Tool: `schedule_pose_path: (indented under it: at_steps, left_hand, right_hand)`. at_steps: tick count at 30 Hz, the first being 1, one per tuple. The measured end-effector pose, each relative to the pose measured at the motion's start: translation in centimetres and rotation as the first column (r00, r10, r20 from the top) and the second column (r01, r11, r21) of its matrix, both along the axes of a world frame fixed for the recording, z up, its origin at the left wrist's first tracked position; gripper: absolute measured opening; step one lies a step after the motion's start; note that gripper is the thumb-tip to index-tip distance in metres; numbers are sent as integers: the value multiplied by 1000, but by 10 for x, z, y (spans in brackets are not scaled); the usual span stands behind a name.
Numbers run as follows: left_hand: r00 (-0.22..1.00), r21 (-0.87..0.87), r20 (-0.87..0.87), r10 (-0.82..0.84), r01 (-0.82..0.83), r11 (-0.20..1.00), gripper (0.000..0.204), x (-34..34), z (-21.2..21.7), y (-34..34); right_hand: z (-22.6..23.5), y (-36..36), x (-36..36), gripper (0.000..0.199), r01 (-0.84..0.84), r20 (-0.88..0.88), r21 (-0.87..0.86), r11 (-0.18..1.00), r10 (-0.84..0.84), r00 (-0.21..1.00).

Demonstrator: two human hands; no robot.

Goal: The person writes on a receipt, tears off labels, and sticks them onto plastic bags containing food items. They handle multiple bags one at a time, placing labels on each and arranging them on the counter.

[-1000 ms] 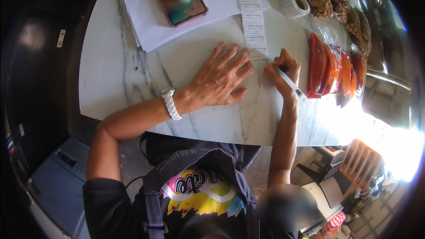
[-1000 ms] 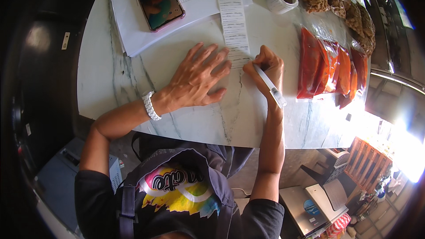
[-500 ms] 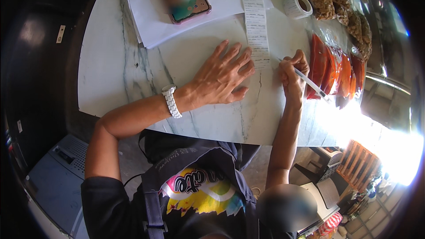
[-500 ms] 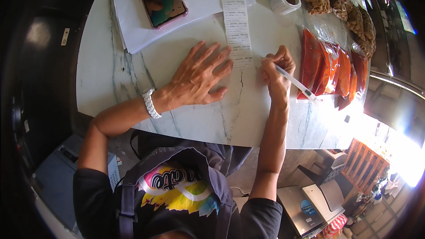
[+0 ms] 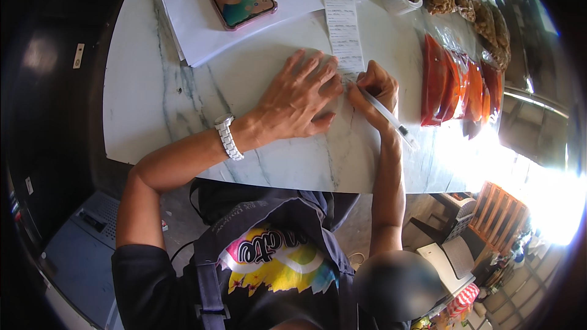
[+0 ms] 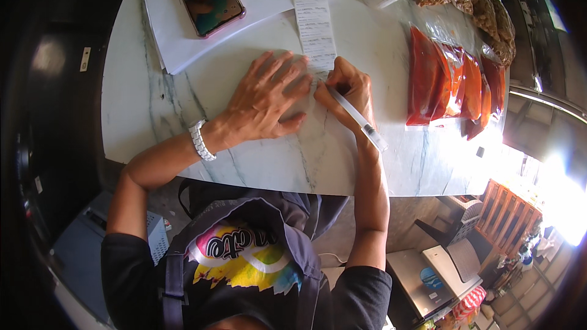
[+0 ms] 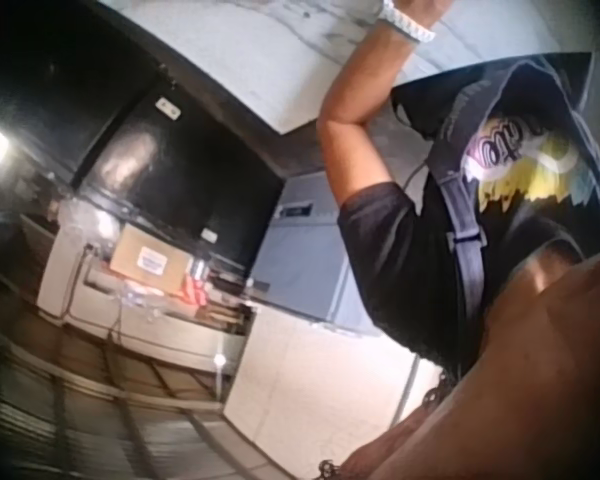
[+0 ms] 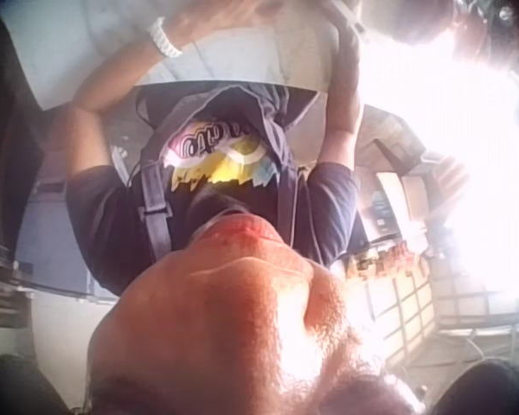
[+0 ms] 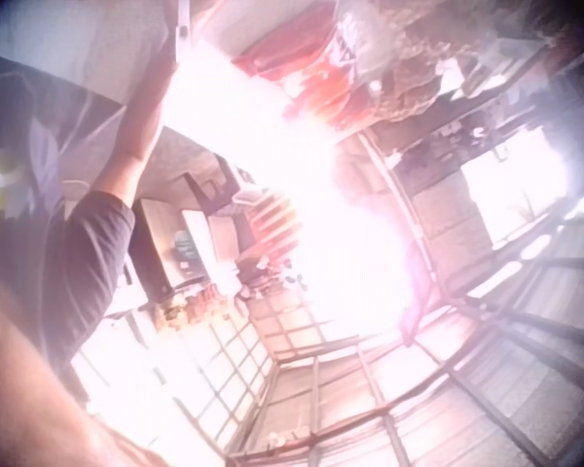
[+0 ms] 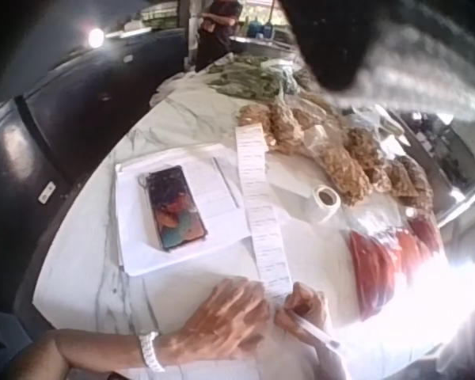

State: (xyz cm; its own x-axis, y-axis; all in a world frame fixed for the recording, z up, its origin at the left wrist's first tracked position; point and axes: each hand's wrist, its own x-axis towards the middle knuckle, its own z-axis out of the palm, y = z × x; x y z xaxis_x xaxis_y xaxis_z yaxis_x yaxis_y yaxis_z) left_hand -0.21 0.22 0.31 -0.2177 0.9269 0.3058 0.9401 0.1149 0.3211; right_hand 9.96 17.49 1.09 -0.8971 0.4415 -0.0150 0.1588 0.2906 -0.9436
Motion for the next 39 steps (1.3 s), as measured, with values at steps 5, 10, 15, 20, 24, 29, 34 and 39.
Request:
schedule_pose_path:
  at_steps: [5,10,15,20,24,29,34,39]
  left_hand:
    - [1000,1,-14,-1,1,1000,56,0,-1,-1]
    - [1000,2,-14,-1,1,1000,56,0,-1,-1]
    - [1000,-4,-13,0,0,1000,56,0,-1,-1]
    - [1000,-14,-2,-2,2,1000,56,-1,0,0]
    - [1000,-21,-7,-3,2,1000,57,0,0,-1]
    - [1000,-16,-3,3,-3,1000,56,0,1,0]
    - [1000,-6,-10,4,-4,1000,55,0,1,0]
    - [1000,-7,-2,4,-4,1000,55,0,1,1]
  right_hand:
    - [0,-1,0,29,11,42,10,1000,-12,999]
    - [-2,-1,0,29,15,27,7,1000,-15,1000]
    - [0,-1,-2,29,3,32,45,999,-4,999]
    - [-5,2,-1,29,-21,22,30,999,20,1000]
    - [-5,1,-1,29,-2,18,-8,1000,2,1000]
    - [-1,0,-1,30,2,30,-9,1000,-2,1000]
    - [-1,2,-2,30,-23,32,38,999,21,999]
    - [2,2,0,30,-23,69,-8,1000,23,997]
